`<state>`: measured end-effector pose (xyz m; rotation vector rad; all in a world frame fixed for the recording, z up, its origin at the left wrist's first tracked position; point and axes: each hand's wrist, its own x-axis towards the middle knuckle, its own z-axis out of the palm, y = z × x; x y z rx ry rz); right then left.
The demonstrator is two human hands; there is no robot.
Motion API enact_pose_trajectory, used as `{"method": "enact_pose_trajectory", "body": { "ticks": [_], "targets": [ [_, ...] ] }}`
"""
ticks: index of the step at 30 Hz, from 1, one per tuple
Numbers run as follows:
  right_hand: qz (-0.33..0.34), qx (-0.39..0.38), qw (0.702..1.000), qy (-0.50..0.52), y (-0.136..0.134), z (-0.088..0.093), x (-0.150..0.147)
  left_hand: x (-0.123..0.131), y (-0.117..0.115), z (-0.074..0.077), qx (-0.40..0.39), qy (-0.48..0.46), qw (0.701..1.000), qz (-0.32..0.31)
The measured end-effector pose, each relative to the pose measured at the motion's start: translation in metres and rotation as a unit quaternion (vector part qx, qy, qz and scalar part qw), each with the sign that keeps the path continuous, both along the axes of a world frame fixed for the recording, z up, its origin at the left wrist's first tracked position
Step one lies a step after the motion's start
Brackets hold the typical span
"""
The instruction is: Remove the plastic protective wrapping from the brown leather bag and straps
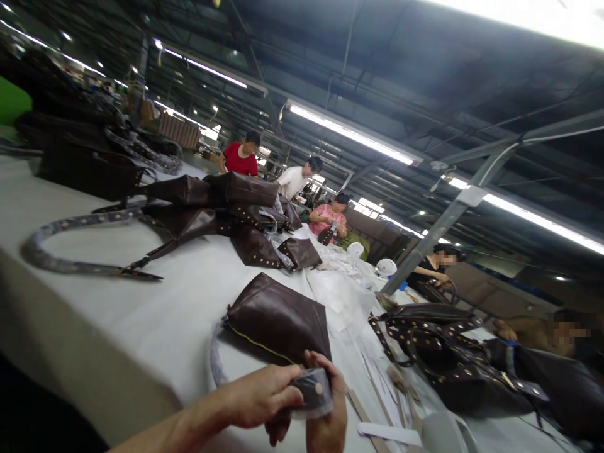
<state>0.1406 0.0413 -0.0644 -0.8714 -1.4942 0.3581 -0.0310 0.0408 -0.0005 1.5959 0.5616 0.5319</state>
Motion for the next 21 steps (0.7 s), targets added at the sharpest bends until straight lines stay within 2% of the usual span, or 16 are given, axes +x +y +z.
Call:
{"method": "enact_pose_trajectory", "body": {
  "ticks": [1, 3, 5, 7, 10, 12, 14, 16, 18, 20, 21],
  "targets": [
    [-0.023, 0.036, 0.995, -0.093, -0.002, 0.004, 0.008, 0.003, -0.005, 0.003, 0.018, 0.018, 0.999, 0.027],
    [-0.054, 0.100, 0.965, -0.238, -0.007, 0.015, 0.023, 0.007, -0.013, 0.010, 0.056, 0.043, 0.996, 0.061],
    [-0.077, 0.122, 0.949, -0.280, -0.012, 0.026, 0.033, 0.010, -0.014, 0.017, 0.057, 0.032, 0.997, 0.042],
    [-0.098, 0.102, 0.963, -0.229, -0.016, 0.032, 0.032, 0.009, -0.008, 0.020, 0.035, -0.003, 0.999, -0.013],
    [-0.065, 0.005, 0.998, -0.028, -0.016, 0.027, 0.011, 0.004, 0.007, 0.013, 0.031, -0.052, 0.996, -0.066],
    [-0.004, -0.076, 0.988, 0.132, -0.014, 0.017, -0.006, 0.001, 0.013, 0.005, 0.021, -0.055, 0.996, -0.068],
    [0.032, -0.129, 0.967, 0.216, -0.011, 0.008, -0.016, 0.002, 0.014, -0.004, 0.003, -0.035, 0.998, -0.049],
    [0.011, -0.122, 0.980, 0.159, -0.009, 0.003, -0.013, 0.005, 0.008, -0.010, -0.014, -0.001, 1.000, -0.014],
    [-0.025, -0.059, 0.998, 0.000, -0.009, 0.005, 0.000, 0.008, 0.000, -0.010, -0.008, 0.031, 0.999, 0.026],
    [-0.048, 0.005, 0.989, -0.140, -0.012, 0.013, 0.016, 0.010, -0.005, -0.005, 0.026, 0.049, 0.997, 0.055],
    [-0.051, 0.018, 0.983, -0.174, -0.014, 0.018, 0.022, 0.010, -0.006, -0.001, 0.043, 0.052, 0.996, 0.057]
  ]
}}
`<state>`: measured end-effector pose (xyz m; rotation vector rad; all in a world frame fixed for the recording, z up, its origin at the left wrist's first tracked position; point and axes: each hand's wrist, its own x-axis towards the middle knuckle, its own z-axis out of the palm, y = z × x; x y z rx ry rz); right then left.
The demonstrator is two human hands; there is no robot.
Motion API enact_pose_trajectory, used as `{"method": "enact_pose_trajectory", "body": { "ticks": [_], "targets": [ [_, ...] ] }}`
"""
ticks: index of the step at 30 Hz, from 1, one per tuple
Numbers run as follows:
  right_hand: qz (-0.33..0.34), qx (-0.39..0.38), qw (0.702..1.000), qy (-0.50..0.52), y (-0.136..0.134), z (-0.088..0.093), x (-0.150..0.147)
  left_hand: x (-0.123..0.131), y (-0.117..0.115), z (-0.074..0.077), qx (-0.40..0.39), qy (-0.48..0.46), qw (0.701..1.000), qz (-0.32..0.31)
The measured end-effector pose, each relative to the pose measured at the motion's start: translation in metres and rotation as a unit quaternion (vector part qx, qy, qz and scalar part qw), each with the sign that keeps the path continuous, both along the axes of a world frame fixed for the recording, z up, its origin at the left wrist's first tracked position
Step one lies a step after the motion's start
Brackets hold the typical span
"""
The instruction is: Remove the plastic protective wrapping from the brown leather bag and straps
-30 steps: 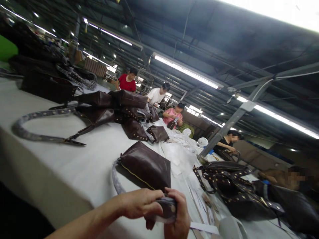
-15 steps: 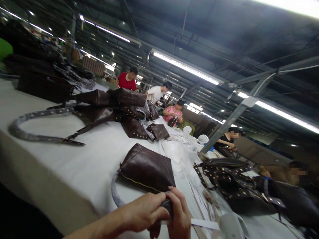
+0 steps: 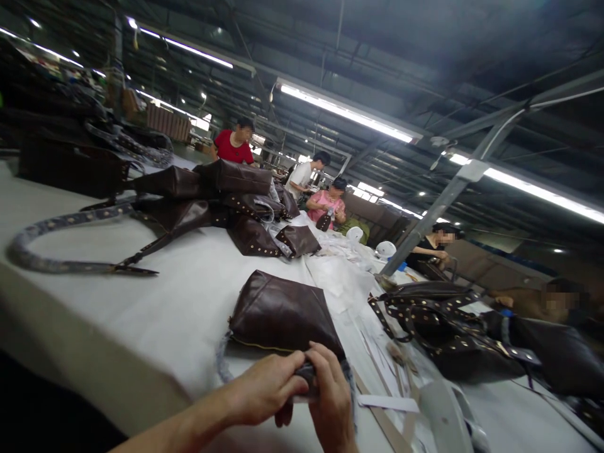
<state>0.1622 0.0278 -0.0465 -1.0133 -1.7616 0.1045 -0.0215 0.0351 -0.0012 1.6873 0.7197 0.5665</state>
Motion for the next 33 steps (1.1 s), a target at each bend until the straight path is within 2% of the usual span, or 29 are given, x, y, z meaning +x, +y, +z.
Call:
{"method": "enact_pose_trajectory", "body": {
  "ticks": [2, 4, 5, 7, 9, 10, 11, 14, 16, 17, 20, 22, 23, 25, 28, 30, 33],
  "targets": [
    [0.002, -0.014, 1.000, 0.017, -0.004, 0.009, 0.004, -0.004, 0.003, 0.009, 0.017, -0.004, 0.999, -0.029],
    [0.008, -0.064, 0.988, 0.137, -0.006, 0.011, -0.004, -0.009, 0.009, 0.014, 0.021, -0.016, 0.997, -0.073],
    [0.021, -0.097, 0.971, 0.218, -0.006, 0.010, -0.011, -0.011, 0.012, 0.015, 0.025, -0.026, 0.995, -0.088],
    [0.053, -0.158, 0.911, 0.378, -0.004, 0.001, -0.025, -0.014, 0.016, 0.013, 0.030, -0.038, 0.994, -0.099],
    [0.074, -0.188, 0.860, 0.468, -0.001, -0.011, -0.034, -0.013, 0.015, 0.005, 0.025, -0.031, 0.995, -0.087],
    [0.067, -0.180, 0.859, 0.474, 0.001, -0.016, -0.035, -0.012, 0.014, 0.000, 0.020, -0.024, 0.997, -0.075],
    [0.050, -0.158, 0.878, 0.449, 0.002, -0.019, -0.033, -0.011, 0.012, -0.005, 0.013, -0.017, 0.998, -0.061],
    [0.006, -0.064, 0.972, 0.224, 0.001, -0.020, -0.017, -0.007, 0.006, -0.014, -0.007, -0.009, 0.999, -0.037],
    [0.003, -0.025, 0.995, 0.096, -0.003, -0.014, -0.008, -0.006, 0.004, -0.010, -0.001, -0.004, 0.999, -0.037],
    [-0.002, -0.022, 0.997, 0.077, -0.005, -0.011, -0.007, -0.006, 0.004, -0.005, 0.020, 0.009, 0.999, -0.029],
    [-0.021, -0.065, 0.986, 0.152, -0.010, -0.003, -0.019, -0.009, 0.005, 0.015, 0.142, 0.079, 0.986, 0.025],
    [0.019, -0.107, 0.964, 0.243, -0.011, -0.001, -0.033, -0.012, 0.007, 0.024, 0.199, 0.086, 0.976, 0.018],
    [0.046, -0.121, 0.948, 0.290, -0.010, 0.000, -0.040, -0.013, 0.008, 0.026, 0.198, 0.073, 0.977, -0.005],
    [0.078, -0.145, 0.912, 0.376, -0.008, 0.001, -0.050, -0.015, 0.013, 0.024, 0.143, 0.053, 0.987, -0.047],
    [0.074, -0.186, 0.869, 0.452, -0.004, 0.000, -0.059, -0.015, 0.020, 0.011, 0.039, 0.083, 0.994, -0.055],
    [0.065, -0.202, 0.863, 0.459, -0.004, -0.003, -0.061, -0.015, 0.024, 0.000, 0.006, 0.099, 0.993, -0.064],
    [0.052, -0.221, 0.877, 0.423, -0.010, -0.007, -0.053, -0.016, 0.026, -0.012, 0.016, 0.082, 0.992, -0.097]
  ]
}}
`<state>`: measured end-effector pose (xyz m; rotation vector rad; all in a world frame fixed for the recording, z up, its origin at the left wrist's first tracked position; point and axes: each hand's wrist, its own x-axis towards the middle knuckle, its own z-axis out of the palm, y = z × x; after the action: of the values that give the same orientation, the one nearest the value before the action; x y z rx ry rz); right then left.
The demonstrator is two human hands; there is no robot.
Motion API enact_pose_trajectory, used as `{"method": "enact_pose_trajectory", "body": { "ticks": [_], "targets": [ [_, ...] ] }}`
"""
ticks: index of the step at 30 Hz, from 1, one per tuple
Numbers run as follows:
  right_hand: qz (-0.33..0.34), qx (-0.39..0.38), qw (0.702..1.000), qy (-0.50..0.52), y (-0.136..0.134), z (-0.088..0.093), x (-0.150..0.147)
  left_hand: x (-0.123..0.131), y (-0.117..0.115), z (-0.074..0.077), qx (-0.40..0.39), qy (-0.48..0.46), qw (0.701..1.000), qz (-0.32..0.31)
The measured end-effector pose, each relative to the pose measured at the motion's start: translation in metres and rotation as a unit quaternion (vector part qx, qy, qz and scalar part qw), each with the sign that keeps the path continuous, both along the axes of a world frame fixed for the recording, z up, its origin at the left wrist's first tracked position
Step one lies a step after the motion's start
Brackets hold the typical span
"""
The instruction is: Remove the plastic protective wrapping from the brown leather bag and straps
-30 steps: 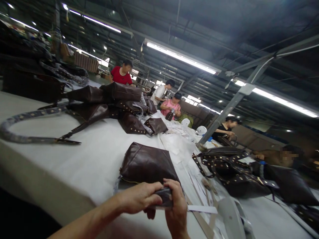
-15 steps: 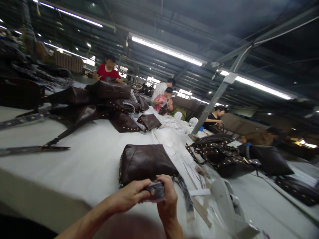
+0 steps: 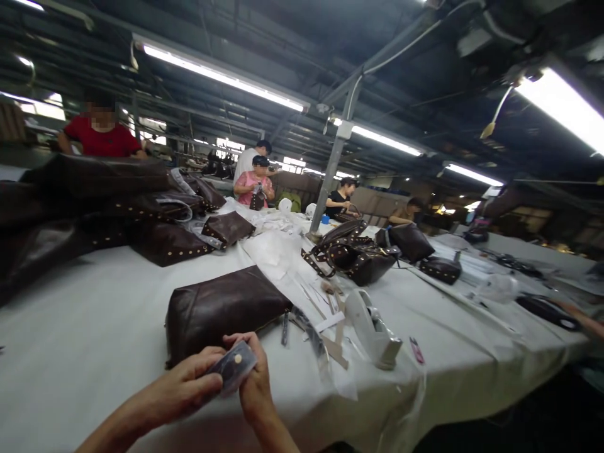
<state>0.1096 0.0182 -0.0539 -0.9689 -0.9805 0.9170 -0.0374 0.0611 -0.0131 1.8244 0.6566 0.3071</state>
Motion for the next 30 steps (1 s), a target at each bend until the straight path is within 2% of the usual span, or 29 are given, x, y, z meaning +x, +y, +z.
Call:
{"method": "enact_pose_trajectory", "body": {
  "ticks": [3, 6, 9, 12, 14, 16, 18, 19, 20, 21, 25, 30],
  "targets": [
    [0.054, -0.008, 0.989, -0.134, -0.009, 0.005, 0.027, 0.001, -0.004, -0.001, 0.061, -0.011, 0.998, -0.013],
    [0.143, 0.008, 0.944, -0.298, -0.016, 0.022, 0.064, 0.011, -0.015, 0.008, 0.101, -0.001, 0.994, -0.031],
    [0.204, -0.011, 0.913, -0.353, -0.023, 0.040, 0.087, 0.028, -0.024, 0.016, 0.100, -0.021, 0.994, -0.048],
    [0.172, -0.017, 0.902, -0.396, -0.032, 0.044, 0.092, 0.033, -0.022, 0.012, 0.043, -0.055, 0.997, -0.036],
    [0.145, -0.009, 0.903, -0.405, -0.036, 0.038, 0.099, 0.024, -0.014, 0.002, -0.010, -0.070, 0.997, -0.016],
    [0.102, -0.023, 0.914, -0.391, -0.035, 0.028, 0.118, 0.007, -0.004, -0.008, -0.042, -0.075, 0.996, 0.006],
    [-0.009, -0.066, 0.920, -0.386, -0.024, 0.020, 0.148, -0.010, 0.004, -0.015, -0.045, -0.065, 0.997, 0.020],
    [-0.077, -0.099, 0.913, -0.389, -0.016, 0.017, 0.165, -0.017, 0.007, -0.016, -0.037, -0.055, 0.998, 0.022],
    [-0.114, -0.142, 0.900, -0.395, -0.006, 0.014, 0.180, -0.022, 0.009, -0.015, -0.024, -0.046, 0.998, 0.020],
    [-0.122, -0.170, 0.894, -0.397, 0.004, 0.012, 0.194, -0.025, 0.010, -0.014, -0.009, -0.039, 0.999, 0.016],
    [-0.061, -0.243, 0.894, -0.372, 0.035, 0.006, 0.219, -0.025, 0.008, -0.008, 0.026, -0.021, 0.999, 0.007],
    [0.019, -0.303, 0.914, -0.268, 0.043, 0.003, 0.218, -0.018, 0.001, 0.000, 0.036, 0.009, 0.999, 0.013]
  ]
}}
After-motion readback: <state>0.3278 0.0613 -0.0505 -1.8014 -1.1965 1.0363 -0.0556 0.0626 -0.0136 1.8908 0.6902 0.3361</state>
